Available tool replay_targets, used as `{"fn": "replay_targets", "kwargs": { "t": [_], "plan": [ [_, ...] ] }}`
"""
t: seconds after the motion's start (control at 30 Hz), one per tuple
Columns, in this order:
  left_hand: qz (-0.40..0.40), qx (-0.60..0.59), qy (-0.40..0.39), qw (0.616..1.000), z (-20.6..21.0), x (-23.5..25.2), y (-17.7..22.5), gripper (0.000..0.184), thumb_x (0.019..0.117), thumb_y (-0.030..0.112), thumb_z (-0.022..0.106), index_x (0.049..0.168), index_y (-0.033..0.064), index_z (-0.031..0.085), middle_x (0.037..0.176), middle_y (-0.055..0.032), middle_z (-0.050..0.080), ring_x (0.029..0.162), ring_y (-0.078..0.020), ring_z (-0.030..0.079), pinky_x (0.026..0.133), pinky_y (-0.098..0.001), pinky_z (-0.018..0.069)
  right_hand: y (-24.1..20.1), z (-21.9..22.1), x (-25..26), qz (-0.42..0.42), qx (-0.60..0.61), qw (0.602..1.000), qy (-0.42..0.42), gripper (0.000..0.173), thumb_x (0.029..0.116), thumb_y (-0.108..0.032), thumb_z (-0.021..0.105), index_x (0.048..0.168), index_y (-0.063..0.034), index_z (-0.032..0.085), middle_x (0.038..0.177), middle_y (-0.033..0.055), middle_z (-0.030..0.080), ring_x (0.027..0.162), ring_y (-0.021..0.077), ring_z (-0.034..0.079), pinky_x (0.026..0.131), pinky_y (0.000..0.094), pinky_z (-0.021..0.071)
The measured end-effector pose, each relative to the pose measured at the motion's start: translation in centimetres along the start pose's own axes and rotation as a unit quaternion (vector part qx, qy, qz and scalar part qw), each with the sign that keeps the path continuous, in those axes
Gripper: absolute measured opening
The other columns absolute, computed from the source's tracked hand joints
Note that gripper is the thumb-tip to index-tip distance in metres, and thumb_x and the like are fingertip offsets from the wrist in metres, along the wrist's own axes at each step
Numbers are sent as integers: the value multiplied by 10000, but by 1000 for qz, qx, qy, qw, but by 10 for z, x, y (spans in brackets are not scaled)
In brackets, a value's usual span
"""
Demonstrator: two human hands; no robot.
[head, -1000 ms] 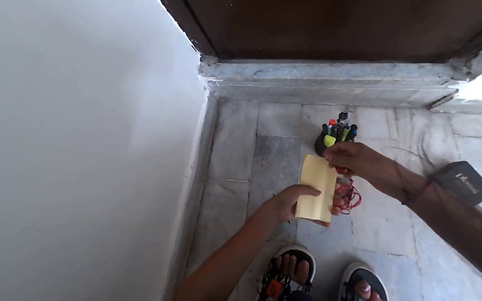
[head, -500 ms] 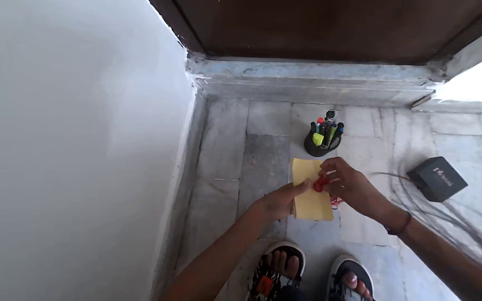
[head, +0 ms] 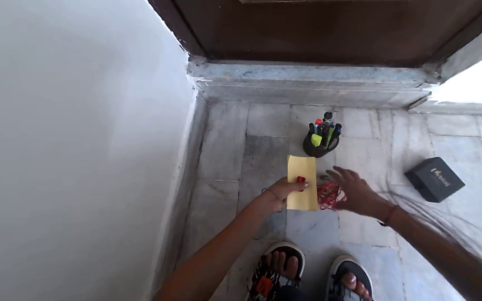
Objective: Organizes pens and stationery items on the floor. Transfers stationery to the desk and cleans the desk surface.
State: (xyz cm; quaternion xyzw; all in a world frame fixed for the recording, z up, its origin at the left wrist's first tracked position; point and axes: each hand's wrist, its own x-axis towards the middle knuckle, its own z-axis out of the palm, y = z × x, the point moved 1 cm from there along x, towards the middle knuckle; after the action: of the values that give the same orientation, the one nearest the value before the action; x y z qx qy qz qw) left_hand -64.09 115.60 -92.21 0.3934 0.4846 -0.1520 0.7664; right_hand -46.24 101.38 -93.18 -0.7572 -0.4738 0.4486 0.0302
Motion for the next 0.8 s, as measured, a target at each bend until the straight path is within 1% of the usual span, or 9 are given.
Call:
{"fn": "replay_targets", "kwargs": {
  "t": [0.07,0.13,0.2,0.3,0.4,0.5,0.6,0.7,0.8],
  "plan": [
    [-8,-6,-5,1000,-3,12,-14,393,1025,143,625,1374,12,502,1110,-140,650,941,-184,662,847,-350,561,1,21,-1,20,-69,995,-63,999,810,-267,882,1617,-137,307,1684,204,193,1528,484,177,1133,698,264],
    [-6,-10,-13,1000,-2,19,-21,399,1023,134,627,1377,7,496,1120,-143,647,952,-183,661,855,-345,561,7,43,0,6,-98,995,-19,701,901,-162,783,1523,-105,464,1594,213,371,1441,471,359,1066,631,392],
    [-1,-22,-16,1000,-2,21,-24,388,1026,130,621,1371,5,497,1132,-145,648,961,-184,662,864,-346,557,16,53,2,10,-62,997,51,364,964,-94,677,1320,-25,640,1365,242,570,1276,454,533,989,565,494],
    [10,-40,-26,999,-3,24,-26,372,1034,109,599,1374,7,486,1127,-131,644,965,-177,662,865,-343,559,16,35,0,80,123,987,63,260,1019,-110,619,1210,60,664,1160,251,661,1098,385,648,972,535,499],
    [19,-47,-44,998,-6,25,-29,346,1046,81,562,1373,11,473,1114,-112,643,960,-160,664,869,-333,561,10,17,-7,77,332,936,85,157,995,-81,655,1081,51,651,921,137,677,794,186,669,768,359,569],
    [25,-52,-41,997,-4,30,-33,335,1041,53,554,1365,8,480,1114,-114,638,954,-165,660,865,-337,562,-25,-2,-27,51,529,846,37,28,996,2,597,1012,-3,620,859,37,662,758,98,672,737,259,589],
    [25,-58,-22,998,-2,36,-37,309,1029,24,554,1334,8,505,1070,-99,633,922,-156,647,835,-329,556,-49,-1,-30,19,583,812,-9,84,1014,0,537,993,-29,613,860,11,657,774,86,668,756,252,588],
    [32,-64,-47,996,7,23,-32,242,1041,-17,482,1278,24,506,985,-53,619,869,-126,636,805,-312,551,-59,10,-19,50,448,892,42,110,1026,-38,575,1079,51,613,898,81,647,766,115,663,744,270,577],
    [52,-80,-127,987,12,7,-32,325,980,-120,463,1267,33,471,1001,-42,629,893,-125,656,813,-318,573,-66,19,-12,93,244,961,86,287,1056,-135,556,1211,101,607,1104,249,655,988,326,669,918,463,525]
  ]
}}
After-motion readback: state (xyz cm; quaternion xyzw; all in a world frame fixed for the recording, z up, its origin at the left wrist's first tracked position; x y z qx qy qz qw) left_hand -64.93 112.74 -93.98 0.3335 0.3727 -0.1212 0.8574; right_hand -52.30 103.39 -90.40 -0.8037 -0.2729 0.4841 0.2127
